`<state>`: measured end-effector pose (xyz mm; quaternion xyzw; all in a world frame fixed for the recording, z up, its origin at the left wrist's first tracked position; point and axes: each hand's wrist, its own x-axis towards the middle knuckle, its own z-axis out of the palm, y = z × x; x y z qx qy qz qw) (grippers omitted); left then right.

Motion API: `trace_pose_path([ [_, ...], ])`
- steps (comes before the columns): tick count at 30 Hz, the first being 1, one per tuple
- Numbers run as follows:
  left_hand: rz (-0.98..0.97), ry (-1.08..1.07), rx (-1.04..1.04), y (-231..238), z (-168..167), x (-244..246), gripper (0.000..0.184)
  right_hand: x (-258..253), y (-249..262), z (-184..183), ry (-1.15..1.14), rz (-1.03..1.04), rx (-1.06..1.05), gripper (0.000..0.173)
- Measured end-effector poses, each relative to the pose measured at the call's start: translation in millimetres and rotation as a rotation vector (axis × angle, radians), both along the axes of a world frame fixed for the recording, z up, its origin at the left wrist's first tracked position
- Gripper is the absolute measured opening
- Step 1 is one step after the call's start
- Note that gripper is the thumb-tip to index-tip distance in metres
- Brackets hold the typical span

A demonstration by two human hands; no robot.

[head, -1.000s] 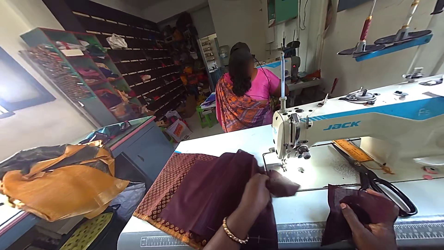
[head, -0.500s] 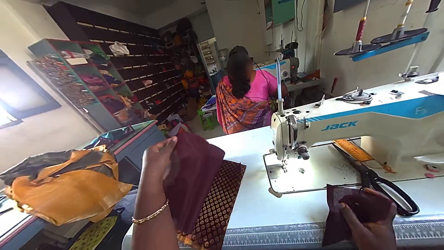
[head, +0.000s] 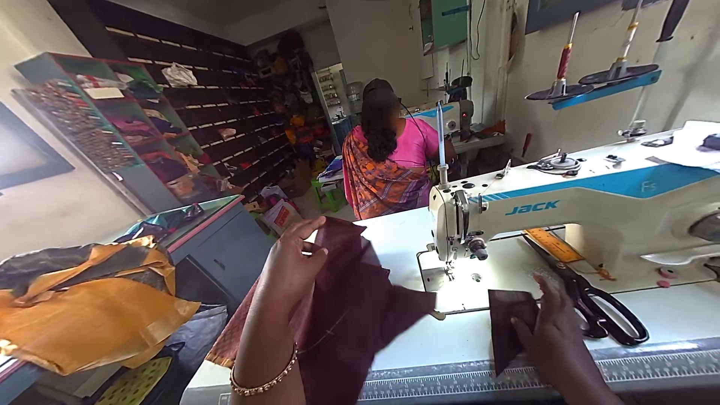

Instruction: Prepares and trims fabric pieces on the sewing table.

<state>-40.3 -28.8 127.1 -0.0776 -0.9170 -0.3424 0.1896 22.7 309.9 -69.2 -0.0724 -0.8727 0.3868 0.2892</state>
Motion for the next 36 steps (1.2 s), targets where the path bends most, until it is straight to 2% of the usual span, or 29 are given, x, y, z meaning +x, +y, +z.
trace_pose_path([
  [2,-0.132,-0.034,0.152,-3.8,-5.8,-0.5,0.058,-3.5,-6.8,5.9,0.089,-0.06,0.148,0.054],
  [3,-0.188,-0.053,0.221,-3.2,-8.9,-0.1,0.057,-4.3,-11.8,11.7,0.03,-0.036,0.132,0.042],
  [4,-0.247,-0.068,0.27,-0.6,-14.0,0.5,0.053,-5.7,-17.4,16.9,-0.107,0.004,0.1,0.037],
  [6,-0.332,-0.099,0.284,17.2,-35.0,3.4,0.041,-12.5,-28.7,20.1,-0.393,0.062,0.084,0.045],
  [7,-0.346,-0.138,0.233,33.6,-50.0,6.5,0.035,-16.0,-33.8,18.1,-0.451,0.059,0.116,0.05],
  [9,-0.341,-0.322,-0.003,72.3,-83.7,9.7,0.031,-19.9,-39.3,17.7,-0.489,0.029,0.174,0.048],
  [11,-0.286,-0.492,-0.224,107.4,-118.5,10.8,0.038,-20.9,-39.2,19.5,-0.522,0.013,0.194,0.045],
  [13,-0.204,-0.555,-0.373,125.1,-144.5,11.0,0.054,-19.1,-35.8,19.3,-0.52,0.012,0.165,0.046],
  [14,-0.177,-0.556,-0.398,128.3,-149.8,10.2,0.056,-17.5,-33.2,18.1,-0.5,0.008,0.147,0.046],
  [17,-0.147,-0.51,-0.408,122.4,-145.5,2.8,0.041,-12.9,-25.8,17.4,-0.505,-0.014,0.119,0.046],
  [20,-0.025,-0.352,-0.463,95.3,-144.5,-11.0,0.039,-10.2,-22.9,20.5,-0.561,-0.02,0.127,0.046],
  [22,0.128,-0.261,-0.463,63.8,-127.0,-21.4,0.039,-10.8,-23.0,21.1,-0.581,-0.025,0.141,0.044],
  [27,0.662,-0.059,-0.322,-41.6,-54.7,-41.9,0.038,-13.8,-23.9,17.1,-0.574,-0.016,0.194,0.038],
  [29,0.775,0.037,-0.247,-73.8,-42.6,-43.1,0.043,-14.5,-24.5,14.4,-0.552,-0.022,0.201,0.037],
  [31,0.729,0.112,-0.259,-75.9,-47.1,-41.0,0.044,-14.6,-25.8,11.9,-0.52,-0.032,0.205,0.036],
  [33,0.567,0.107,-0.302,-55.5,-73.7,-43.2,0.044,-14.4,-28.4,13.4,-0.52,-0.043,0.203,0.036],
  [35,0.382,-0.016,-0.267,-39.3,-112.5,-52.5,0.043,-14.5,-29.1,18.4,-0.582,-0.036,0.183,0.037],
  [36,0.33,-0.164,-0.337,-32.3,-120.8,-55.2,0.045,-14.4,-27.1,19.6,-0.591,-0.019,0.169,0.037],
])
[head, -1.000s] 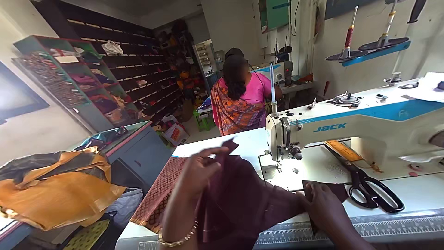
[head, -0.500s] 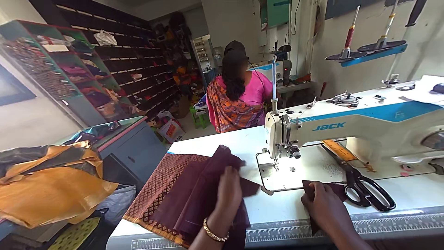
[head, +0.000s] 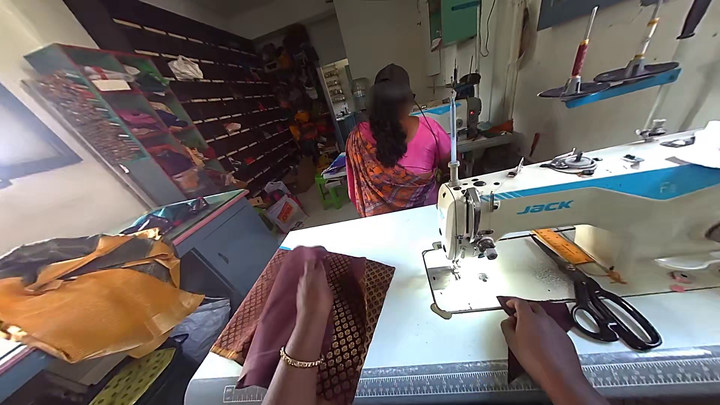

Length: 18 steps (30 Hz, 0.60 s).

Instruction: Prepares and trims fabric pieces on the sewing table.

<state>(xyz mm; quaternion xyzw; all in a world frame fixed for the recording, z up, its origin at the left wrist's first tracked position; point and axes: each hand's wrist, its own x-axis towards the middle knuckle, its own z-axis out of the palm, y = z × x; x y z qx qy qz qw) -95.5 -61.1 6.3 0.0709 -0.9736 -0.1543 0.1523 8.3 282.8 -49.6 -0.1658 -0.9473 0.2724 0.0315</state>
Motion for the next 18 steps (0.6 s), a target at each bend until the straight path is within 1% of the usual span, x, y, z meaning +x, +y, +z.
trace_pose_path([
  [1,-0.003,-0.118,-0.031,6.1,-2.2,-2.2,0.047,0.1,3.4,1.6,-0.012,0.015,-0.026,0.037],
  [2,0.0,-0.16,-0.041,10.9,0.3,-1.9,0.048,0.0,8.2,3.8,-0.027,0.034,-0.064,0.037],
  [4,-0.005,-0.114,0.006,13.9,15.5,4.5,0.045,0.9,18.5,8.3,-0.014,0.072,-0.165,0.036],
  [6,-0.044,-0.043,0.07,8.9,38.6,14.6,0.043,1.3,27.1,9.6,0.083,0.11,-0.31,0.032],
  [7,-0.076,-0.004,0.111,4.7,51.2,20.3,0.043,0.8,29.8,9.1,0.155,0.131,-0.42,0.03],
  [10,-0.161,0.117,0.287,-3.1,83.6,39.0,0.042,4.1,19.6,23.4,0.289,0.114,-0.904,0.027],
  [12,-0.255,0.142,0.452,2.8,94.2,48.6,0.044,3.3,7.4,34.2,0.326,0.064,-1.195,0.029],
  [13,-0.314,0.125,0.506,10.5,95.1,52.4,0.045,-0.4,2.6,34.6,0.331,0.03,-1.292,0.029],
  [15,-0.427,0.05,0.51,33.7,86.0,55.4,0.049,-12.6,-5.3,24.7,0.328,-0.024,-1.382,0.027],
  [16,-0.471,0.003,0.466,49.1,76.5,55.5,0.051,-19.3,-8.3,16.0,0.315,-0.046,-1.372,0.026],
  [17,-0.502,-0.045,0.412,65.6,63.8,55.0,0.052,-24.4,-10.0,6.8,0.293,-0.066,-1.317,0.028],
  [18,-0.526,-0.122,0.369,82.4,52.1,55.0,0.053,-28.2,-9.8,-2.9,0.28,-0.065,-1.227,0.034],
])
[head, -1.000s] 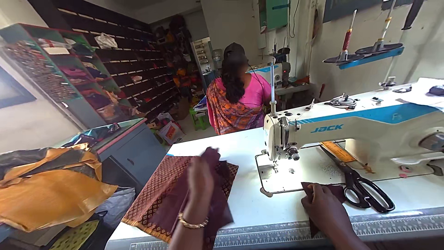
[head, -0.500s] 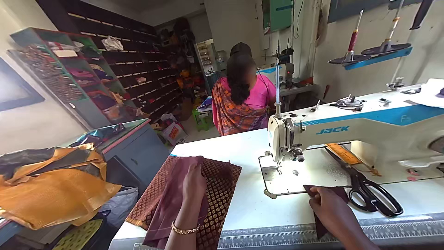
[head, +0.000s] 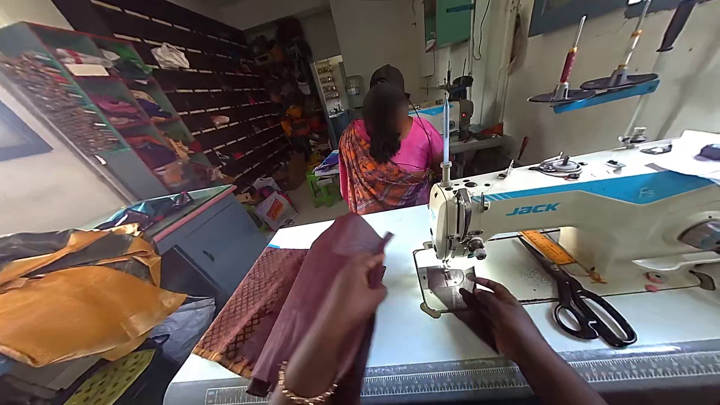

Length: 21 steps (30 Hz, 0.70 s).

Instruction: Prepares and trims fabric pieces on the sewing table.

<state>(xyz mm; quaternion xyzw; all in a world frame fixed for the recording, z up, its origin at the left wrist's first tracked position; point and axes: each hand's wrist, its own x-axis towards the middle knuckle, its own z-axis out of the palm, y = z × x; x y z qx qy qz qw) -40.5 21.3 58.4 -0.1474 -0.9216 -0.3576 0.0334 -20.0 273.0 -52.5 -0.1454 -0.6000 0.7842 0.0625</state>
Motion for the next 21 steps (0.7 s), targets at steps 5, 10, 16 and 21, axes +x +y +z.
trace_pose_path([
  [5,-0.112,-0.281,-0.15,51.0,-28.0,4.5,0.055,8.0,14.5,-17.2,0.301,-0.108,0.909,0.042],
  [10,-0.266,-0.383,-0.225,69.7,-40.4,13.6,0.058,11.8,28.8,-21.2,0.226,0.353,1.194,0.03],
  [16,-0.257,-0.241,-0.276,76.0,-27.8,-9.3,0.042,13.6,23.6,-22.7,0.237,0.399,1.271,0.034],
  [21,-0.359,-0.097,-0.361,75.2,-51.0,-66.4,0.034,15.3,23.1,-24.9,0.287,0.373,1.291,0.031],
])
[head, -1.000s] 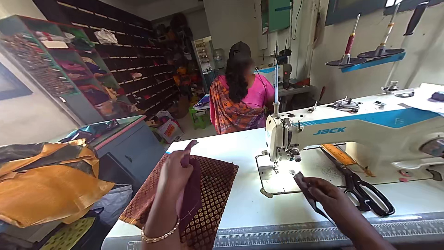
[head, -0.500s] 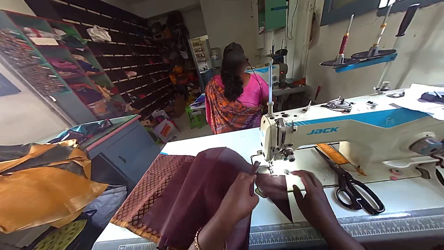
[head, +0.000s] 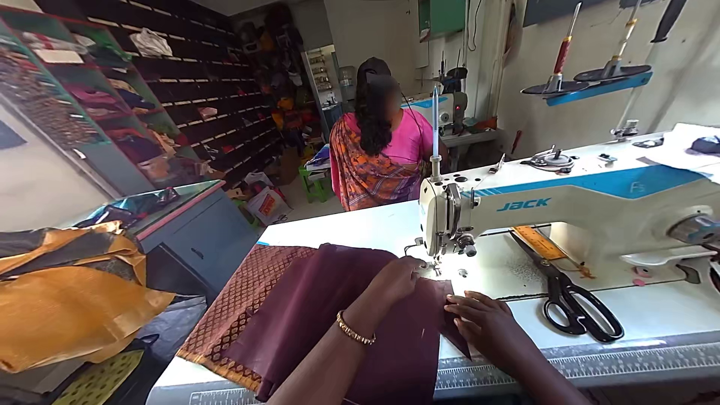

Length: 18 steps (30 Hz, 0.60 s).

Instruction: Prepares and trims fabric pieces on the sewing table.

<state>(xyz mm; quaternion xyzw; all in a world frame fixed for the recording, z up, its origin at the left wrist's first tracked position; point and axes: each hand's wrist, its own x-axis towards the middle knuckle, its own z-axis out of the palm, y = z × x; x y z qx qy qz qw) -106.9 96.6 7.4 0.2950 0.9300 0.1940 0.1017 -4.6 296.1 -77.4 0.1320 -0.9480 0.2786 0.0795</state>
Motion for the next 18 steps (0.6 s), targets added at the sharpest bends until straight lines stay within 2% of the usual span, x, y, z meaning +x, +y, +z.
trace_pose_path([
  [3,-0.117,-0.02,-0.005,0.9,-31.2,-23.0,0.044,-0.4,-0.2,0.2,-0.041,-0.016,0.035,0.036],
  [6,-0.034,-0.023,-0.05,2.2,-40.2,-25.1,0.054,0.4,0.4,-0.3,-0.046,-0.004,0.04,0.042],
  [9,0.011,-0.057,-0.066,-2.6,-35.9,-25.5,0.046,1.8,0.1,0.5,-0.03,0.021,0.062,0.046],
  [14,-0.049,-0.059,-0.02,-9.9,-34.0,-29.1,0.036,0.3,-1.1,3.4,-0.073,0.027,0.098,0.05],
  [16,-0.025,-0.039,-0.002,-11.4,-33.1,-27.3,0.043,0.4,-1.7,3.8,-0.089,0.019,0.104,0.051],
  [18,0.006,-0.022,-0.064,-13.0,-32.4,-27.2,0.059,0.2,-2.2,2.8,-0.075,0.007,0.109,0.053],
])
